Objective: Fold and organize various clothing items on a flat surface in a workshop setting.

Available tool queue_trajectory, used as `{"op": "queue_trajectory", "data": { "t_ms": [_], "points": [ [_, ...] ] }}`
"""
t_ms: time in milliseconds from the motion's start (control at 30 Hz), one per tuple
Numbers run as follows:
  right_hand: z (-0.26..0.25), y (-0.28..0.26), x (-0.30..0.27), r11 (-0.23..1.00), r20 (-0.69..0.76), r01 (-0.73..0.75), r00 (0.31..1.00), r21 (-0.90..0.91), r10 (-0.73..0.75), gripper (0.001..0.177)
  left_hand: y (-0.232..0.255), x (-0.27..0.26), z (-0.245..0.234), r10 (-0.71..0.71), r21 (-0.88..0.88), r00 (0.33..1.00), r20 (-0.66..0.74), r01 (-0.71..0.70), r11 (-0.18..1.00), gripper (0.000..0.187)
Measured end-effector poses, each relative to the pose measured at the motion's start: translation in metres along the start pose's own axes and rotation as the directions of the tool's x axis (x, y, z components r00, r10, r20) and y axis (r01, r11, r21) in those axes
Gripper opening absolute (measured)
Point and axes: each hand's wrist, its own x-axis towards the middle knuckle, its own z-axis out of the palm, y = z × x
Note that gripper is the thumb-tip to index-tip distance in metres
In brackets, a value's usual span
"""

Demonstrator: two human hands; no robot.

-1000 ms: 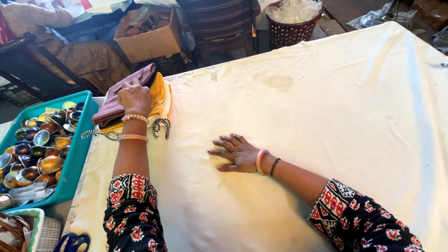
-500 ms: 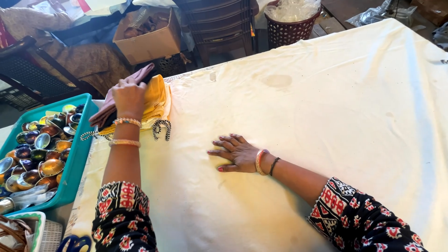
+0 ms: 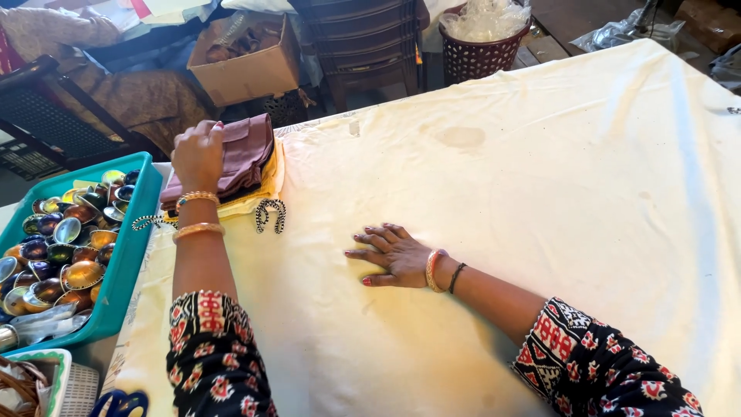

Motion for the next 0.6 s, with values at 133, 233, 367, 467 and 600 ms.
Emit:
{"op": "queue_trajectory", "data": {
  "t_ms": [133,233,367,467,600],
  "points": [
    [0.002,0.001,-0.001,1.0,0.006,-0.003,1.0,-0.011,0.003,0.071,-0.026,-0.003,0.047,-0.153,0.087,0.962,0.225,0.137,0.987,0.076],
    [0.004,0.002,-0.001,1.0,0.014,0.002,1.0,-0.001,-0.002,0.072,-0.009,-0.028,0.053,-0.264,0.143,0.866,0.424,0.223,0.964,0.097],
    [0.0,-0.001,-0.003,1.0,0.002,0.009,1.0,-0.004,-0.009,0.071,-0.008,-0.033,0.048,-0.267,0.163,0.872,0.412,0.217,0.962,0.094],
    [-0.001,-0.002,-0.002,1.0,-0.003,0.0,1.0,-0.008,0.0,0.07,-0.008,-0.03,0.05,-0.277,0.162,0.875,0.398,0.23,0.96,0.094],
    [0.0,-0.002,-0.002,1.0,0.008,-0.001,1.0,-0.014,0.001,0.071,-0.006,-0.035,0.043,-0.272,0.148,0.887,0.373,0.232,0.961,0.088]
  ]
}}
